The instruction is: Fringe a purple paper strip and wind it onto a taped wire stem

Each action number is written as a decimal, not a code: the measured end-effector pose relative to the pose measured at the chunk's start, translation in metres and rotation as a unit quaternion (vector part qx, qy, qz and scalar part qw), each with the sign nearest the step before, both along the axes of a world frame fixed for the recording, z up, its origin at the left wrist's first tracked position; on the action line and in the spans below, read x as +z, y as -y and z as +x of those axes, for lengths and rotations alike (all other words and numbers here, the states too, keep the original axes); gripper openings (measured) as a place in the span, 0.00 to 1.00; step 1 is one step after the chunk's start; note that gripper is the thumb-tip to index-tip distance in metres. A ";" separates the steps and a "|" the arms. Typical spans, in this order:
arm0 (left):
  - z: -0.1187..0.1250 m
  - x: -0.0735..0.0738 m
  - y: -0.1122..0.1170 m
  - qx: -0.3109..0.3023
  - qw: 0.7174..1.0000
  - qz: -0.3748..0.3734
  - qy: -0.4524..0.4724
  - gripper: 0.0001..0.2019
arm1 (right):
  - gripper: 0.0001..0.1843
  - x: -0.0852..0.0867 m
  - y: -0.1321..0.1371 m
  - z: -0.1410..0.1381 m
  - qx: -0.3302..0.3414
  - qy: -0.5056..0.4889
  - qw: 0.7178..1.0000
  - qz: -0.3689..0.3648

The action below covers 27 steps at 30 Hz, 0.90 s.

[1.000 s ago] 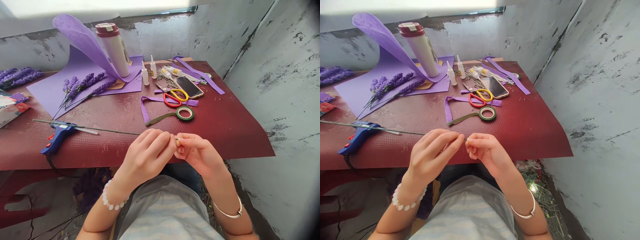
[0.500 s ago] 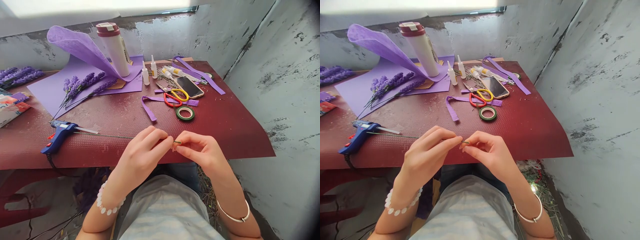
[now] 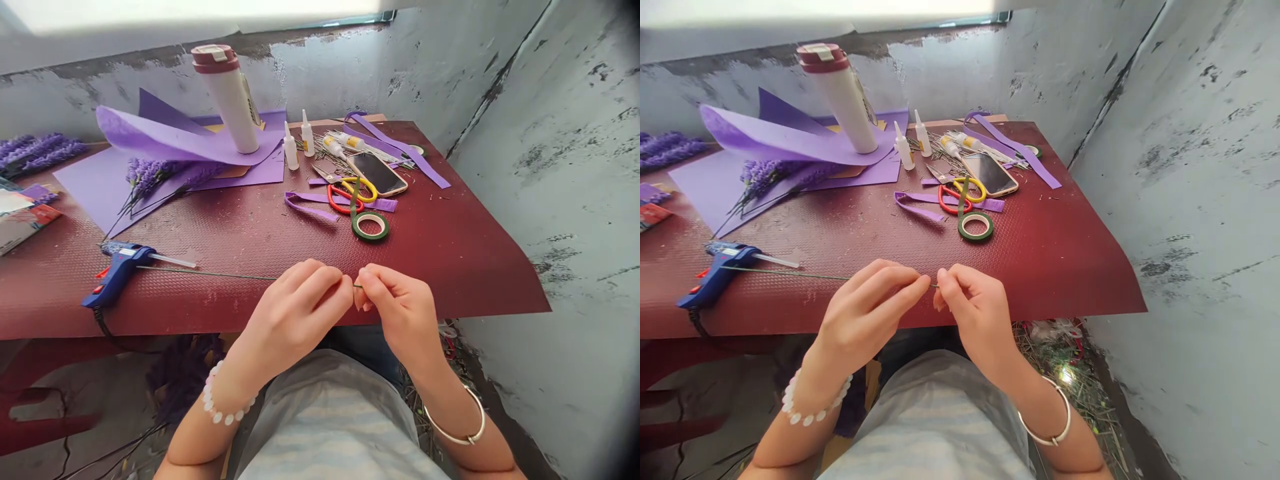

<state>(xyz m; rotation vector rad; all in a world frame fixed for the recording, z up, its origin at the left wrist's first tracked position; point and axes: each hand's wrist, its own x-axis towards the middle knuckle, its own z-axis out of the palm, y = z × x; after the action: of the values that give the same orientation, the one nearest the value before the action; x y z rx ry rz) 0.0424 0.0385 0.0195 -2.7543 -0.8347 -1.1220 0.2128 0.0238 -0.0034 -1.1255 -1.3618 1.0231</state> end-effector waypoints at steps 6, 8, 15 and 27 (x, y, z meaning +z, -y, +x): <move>-0.003 -0.004 -0.006 0.012 1.000 -0.011 -0.012 0.10 | 0.31 -0.004 -0.009 0.003 0.130 -0.109 0.984 -0.060; -0.006 -0.004 -0.007 0.014 0.999 -0.036 -0.003 0.12 | 0.27 0.000 -0.008 0.007 0.137 -0.042 0.989 -0.020; -0.005 0.001 -0.002 -0.028 0.999 -0.034 -0.023 0.09 | 0.27 -0.002 -0.005 0.004 0.166 -0.050 0.984 -0.045; -0.023 0.046 -0.071 0.284 0.946 -0.043 -0.149 0.09 | 0.17 0.026 -0.047 0.050 -0.093 0.229 0.963 0.103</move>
<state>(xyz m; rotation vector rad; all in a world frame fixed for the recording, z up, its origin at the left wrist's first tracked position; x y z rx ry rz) 0.0194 0.1096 0.0654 -2.3889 -1.5124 -0.5579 0.2626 0.0711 0.0228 -1.3528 -1.6420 0.4839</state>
